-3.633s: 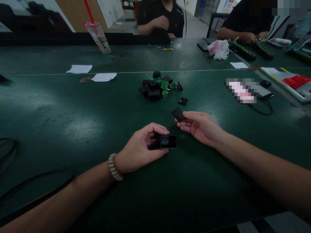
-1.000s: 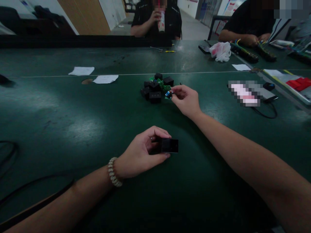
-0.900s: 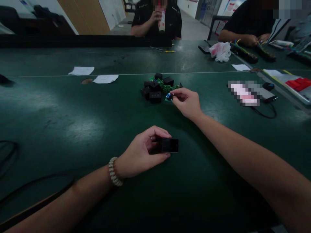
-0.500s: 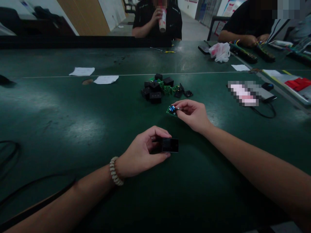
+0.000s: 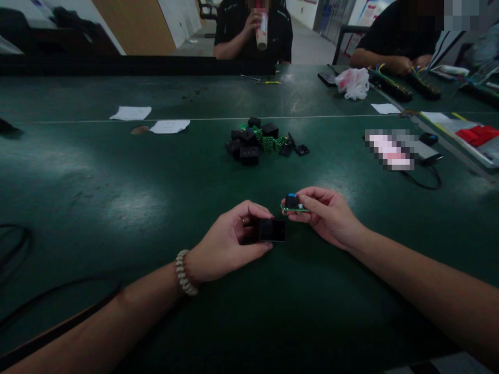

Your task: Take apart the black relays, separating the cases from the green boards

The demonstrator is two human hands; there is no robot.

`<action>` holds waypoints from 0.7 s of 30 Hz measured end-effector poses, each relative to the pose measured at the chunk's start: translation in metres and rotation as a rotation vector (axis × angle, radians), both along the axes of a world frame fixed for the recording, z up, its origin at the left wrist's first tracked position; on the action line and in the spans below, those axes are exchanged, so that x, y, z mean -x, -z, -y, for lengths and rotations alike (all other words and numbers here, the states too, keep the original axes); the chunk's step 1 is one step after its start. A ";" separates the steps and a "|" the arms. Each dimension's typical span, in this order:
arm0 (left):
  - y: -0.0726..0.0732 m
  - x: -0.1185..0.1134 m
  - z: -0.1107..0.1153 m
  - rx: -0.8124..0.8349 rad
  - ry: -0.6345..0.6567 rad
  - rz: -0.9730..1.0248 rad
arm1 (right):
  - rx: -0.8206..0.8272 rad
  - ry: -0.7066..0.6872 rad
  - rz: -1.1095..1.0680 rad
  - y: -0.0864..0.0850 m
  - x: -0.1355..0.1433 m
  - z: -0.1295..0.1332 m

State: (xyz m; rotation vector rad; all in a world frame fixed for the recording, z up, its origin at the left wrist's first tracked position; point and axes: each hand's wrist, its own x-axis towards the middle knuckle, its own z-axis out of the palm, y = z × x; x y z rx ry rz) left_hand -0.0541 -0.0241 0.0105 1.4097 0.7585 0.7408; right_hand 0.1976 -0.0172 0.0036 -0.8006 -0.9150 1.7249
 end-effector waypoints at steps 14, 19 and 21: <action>0.000 0.000 -0.002 0.006 -0.001 -0.004 | -0.018 -0.050 -0.013 0.000 -0.003 0.014; 0.001 0.000 -0.002 0.008 0.000 -0.014 | -0.073 -0.010 0.092 0.005 -0.001 0.013; 0.001 0.000 -0.001 0.009 -0.001 -0.010 | -0.097 -0.007 0.112 0.007 0.000 0.013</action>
